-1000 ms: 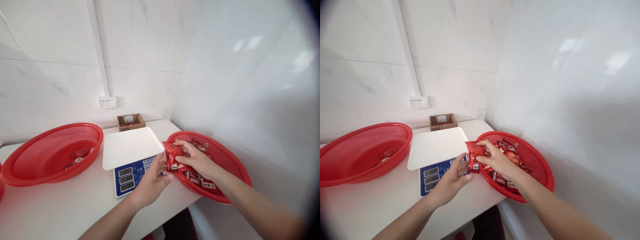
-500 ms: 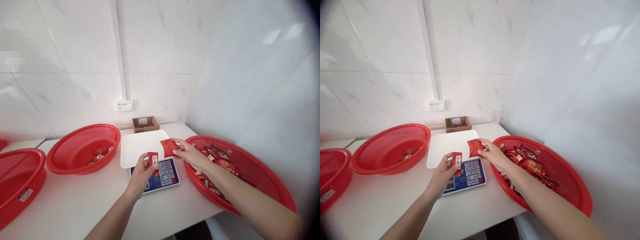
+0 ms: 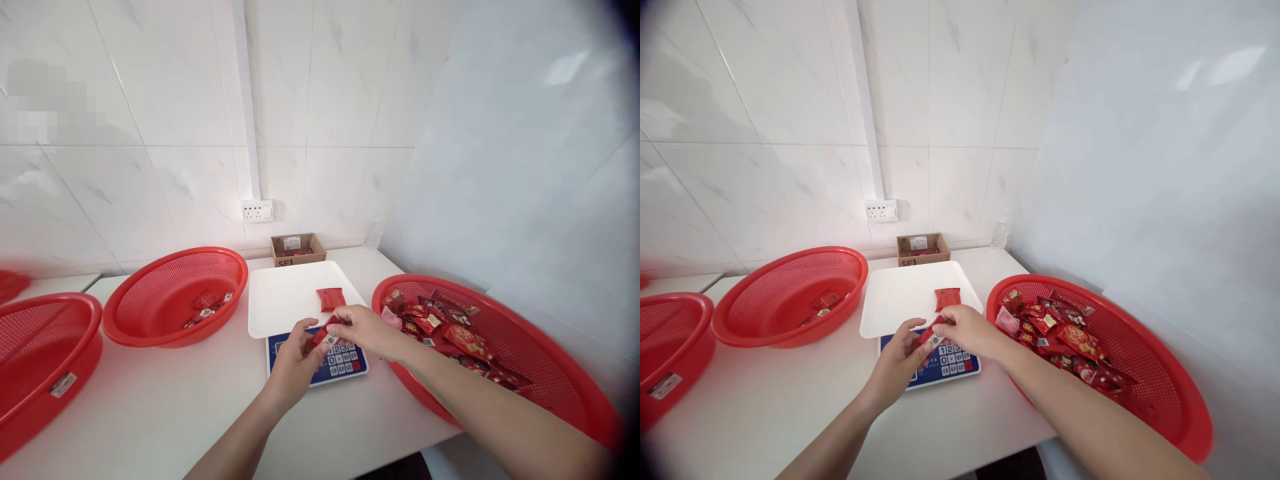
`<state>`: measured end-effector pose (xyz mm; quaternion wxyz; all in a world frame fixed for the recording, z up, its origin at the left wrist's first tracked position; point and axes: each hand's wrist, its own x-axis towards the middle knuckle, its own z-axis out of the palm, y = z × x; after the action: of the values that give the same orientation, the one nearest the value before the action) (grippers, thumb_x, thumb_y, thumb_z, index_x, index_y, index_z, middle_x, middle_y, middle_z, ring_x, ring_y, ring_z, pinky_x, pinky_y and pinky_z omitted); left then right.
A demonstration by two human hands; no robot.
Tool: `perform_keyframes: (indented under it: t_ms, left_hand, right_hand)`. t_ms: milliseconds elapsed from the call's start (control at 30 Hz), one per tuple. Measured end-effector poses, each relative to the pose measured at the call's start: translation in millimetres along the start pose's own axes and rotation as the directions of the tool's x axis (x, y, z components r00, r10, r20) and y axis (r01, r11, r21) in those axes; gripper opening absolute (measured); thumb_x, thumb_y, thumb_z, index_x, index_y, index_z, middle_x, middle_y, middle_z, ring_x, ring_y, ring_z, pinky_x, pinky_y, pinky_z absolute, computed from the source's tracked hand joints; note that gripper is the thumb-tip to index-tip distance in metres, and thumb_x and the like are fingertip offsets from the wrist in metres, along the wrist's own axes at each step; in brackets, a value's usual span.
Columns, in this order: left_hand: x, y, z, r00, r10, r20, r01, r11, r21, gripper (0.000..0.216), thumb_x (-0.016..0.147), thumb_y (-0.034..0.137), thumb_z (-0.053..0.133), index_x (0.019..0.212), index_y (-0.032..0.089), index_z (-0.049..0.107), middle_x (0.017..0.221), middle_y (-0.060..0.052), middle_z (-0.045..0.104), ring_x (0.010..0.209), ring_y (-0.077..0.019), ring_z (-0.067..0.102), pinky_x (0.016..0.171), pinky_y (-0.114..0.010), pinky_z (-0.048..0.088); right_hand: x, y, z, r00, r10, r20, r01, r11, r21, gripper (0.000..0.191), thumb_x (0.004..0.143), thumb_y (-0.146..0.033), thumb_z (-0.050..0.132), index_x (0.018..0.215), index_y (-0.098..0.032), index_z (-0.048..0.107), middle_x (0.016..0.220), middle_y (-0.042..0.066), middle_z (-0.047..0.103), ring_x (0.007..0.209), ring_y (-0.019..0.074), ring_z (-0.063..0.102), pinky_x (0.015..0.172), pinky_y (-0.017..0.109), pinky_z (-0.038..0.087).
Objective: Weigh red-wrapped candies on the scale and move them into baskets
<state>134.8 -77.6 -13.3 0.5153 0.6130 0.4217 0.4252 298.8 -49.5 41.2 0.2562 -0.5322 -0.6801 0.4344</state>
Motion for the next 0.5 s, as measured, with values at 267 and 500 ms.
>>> perform_keyframes:
  t_ms: [267, 500]
  left_hand:
    - [-8.8, -23.0, -30.9, 0.865, 0.407, -0.295, -0.232, 0.843, 0.485, 0.033, 0.086, 0.033, 0.046, 0.116, 0.020, 0.046, 0.092, -0.005, 0.063, 0.075, -0.0142, 0.060, 0.069, -0.029, 0.050]
    - [-9.5, -33.1, -38.5, 0.759, 0.623, -0.191, -0.346, 0.634, 0.692, 0.026, 0.086, 0.031, 0.047, 0.108, 0.017, 0.052, 0.088, -0.007, 0.066, 0.077, -0.0165, 0.064, 0.068, -0.029, 0.053]
  right_hand:
    - [22.8, 1.0, -15.7, 0.969, 0.121, -0.214, -0.023, 0.911, 0.412, 0.044, 0.079, -0.022, 0.055, 0.122, -0.017, 0.047, 0.117, 0.011, 0.058, 0.093, 0.0154, 0.062, 0.082, 0.029, 0.051]
    - [-28.2, 54.7, -90.2, 0.946, 0.019, -0.325, -0.133, 0.933, -0.335, 0.050, 0.077, -0.027, 0.055, 0.125, -0.018, 0.048, 0.129, 0.010, 0.051, 0.116, 0.0236, 0.049, 0.099, 0.039, 0.037]
